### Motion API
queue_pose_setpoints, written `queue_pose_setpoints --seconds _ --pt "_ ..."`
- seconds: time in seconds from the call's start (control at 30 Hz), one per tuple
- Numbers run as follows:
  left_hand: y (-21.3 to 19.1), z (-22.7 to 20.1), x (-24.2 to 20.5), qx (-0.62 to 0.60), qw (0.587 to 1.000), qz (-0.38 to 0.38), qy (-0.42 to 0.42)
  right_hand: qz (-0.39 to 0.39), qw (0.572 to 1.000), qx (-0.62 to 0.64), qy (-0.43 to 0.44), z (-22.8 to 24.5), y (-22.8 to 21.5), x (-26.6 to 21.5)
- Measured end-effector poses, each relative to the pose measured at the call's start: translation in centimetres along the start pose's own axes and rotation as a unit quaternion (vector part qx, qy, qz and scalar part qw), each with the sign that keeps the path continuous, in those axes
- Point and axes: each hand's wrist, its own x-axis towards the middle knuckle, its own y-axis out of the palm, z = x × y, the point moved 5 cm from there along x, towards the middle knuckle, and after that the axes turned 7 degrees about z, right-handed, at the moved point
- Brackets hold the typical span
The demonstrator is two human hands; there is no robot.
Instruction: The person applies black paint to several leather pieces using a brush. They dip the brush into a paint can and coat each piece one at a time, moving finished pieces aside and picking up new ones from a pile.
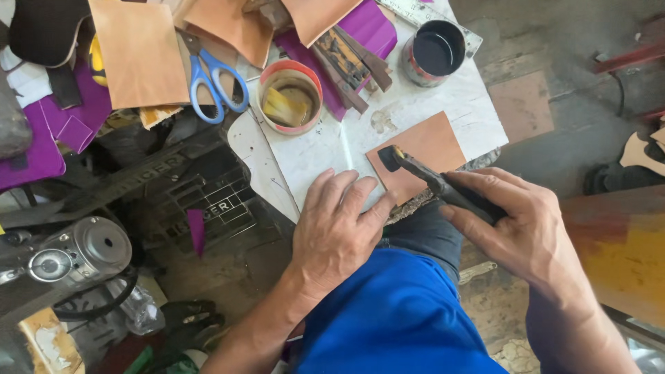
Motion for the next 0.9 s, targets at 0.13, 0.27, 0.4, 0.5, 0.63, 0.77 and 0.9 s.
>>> queue_pose_setpoints --seconds 0.13,0.27,0.4,0.5,0.63,0.77,0.9 --pt "-0.1 0.0 -0.1 0.012 1.000 -0.012 -0.005 0.011 1.000 -0.005 0.010 0.0 0.5 0.5" --pt "-0.1 0.1 -0.1 0.008 1.000 -0.006 -0.008 0.022 1.000 -0.015 0.007 -0.4 0.9 0.7" --pt "-0.1 0.3 -0.1 0.004 1.000 -0.013 -0.009 0.016 1.000 -0.007 0.010 -0.3 1.0 0.8" --pt "-0.1 0.3 -0.1 0.003 1.000 -0.013 -0.007 0.019 1.000 -0.009 0.003 -0.2 1.1 0.9" --pt "0.0 0.4 -0.1 -0.001 1.000 -0.003 -0.011 0.016 1.000 -0.012 -0.018 -0.4 1.3 1.0" --pt "0.2 0.4 -0.2 -0.002 1.000 -0.008 -0.010 0.018 0.999 -0.016 -0.025 0.0 1.2 1.1" --pt "0.1 0.4 -0.1 -0.005 1.000 -0.006 -0.011 0.021 0.999 -0.022 -0.016 0.2 1.1 1.1"
